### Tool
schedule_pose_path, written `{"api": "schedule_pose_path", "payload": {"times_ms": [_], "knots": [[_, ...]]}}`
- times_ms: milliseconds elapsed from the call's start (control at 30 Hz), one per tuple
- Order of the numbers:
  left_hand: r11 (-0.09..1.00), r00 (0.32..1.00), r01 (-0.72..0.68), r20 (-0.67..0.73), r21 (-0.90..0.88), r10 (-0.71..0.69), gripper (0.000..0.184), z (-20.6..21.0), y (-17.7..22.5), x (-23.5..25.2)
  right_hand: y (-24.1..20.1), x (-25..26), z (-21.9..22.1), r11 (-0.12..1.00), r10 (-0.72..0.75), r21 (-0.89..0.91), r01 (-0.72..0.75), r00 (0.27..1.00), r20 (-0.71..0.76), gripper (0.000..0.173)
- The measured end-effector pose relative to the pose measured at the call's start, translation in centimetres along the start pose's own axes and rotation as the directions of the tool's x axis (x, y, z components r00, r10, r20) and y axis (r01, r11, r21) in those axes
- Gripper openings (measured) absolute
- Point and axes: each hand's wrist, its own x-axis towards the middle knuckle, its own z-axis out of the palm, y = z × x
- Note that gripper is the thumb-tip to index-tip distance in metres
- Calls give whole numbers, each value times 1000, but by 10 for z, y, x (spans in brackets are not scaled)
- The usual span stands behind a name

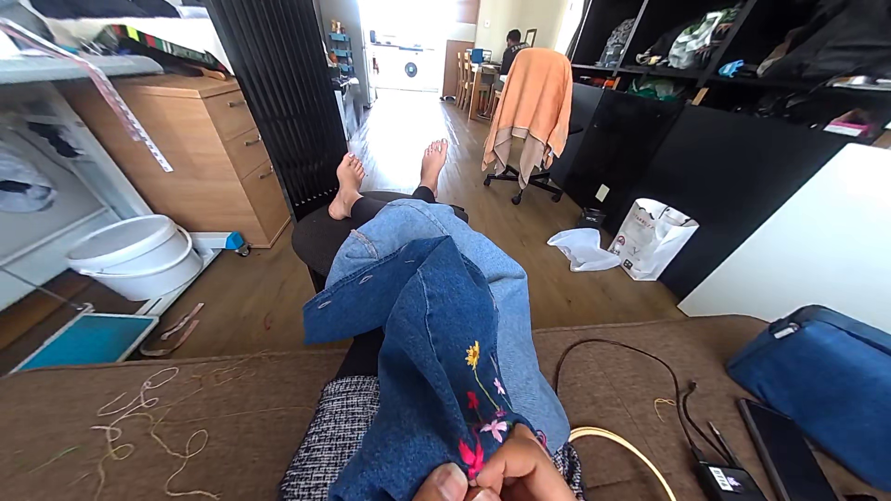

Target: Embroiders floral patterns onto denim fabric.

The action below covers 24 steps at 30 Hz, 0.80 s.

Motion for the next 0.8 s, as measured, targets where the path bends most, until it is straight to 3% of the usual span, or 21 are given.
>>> {"api": "schedule_pose_path", "payload": {"times_ms": [533,700,800], "knots": [[999,998,38,48,17,-39,18,1,5,-3,2,-1,4,996,-3,92,5,1000,-21,5],[999,999,9,49,38,-11,19,0,5,-2,-2,2,4,976,56,212,-52,998,-10,6],[998,998,12,59,64,-16,19,0,5,-1,-5,4,3,945,108,313,-98,994,-14,16]]}}
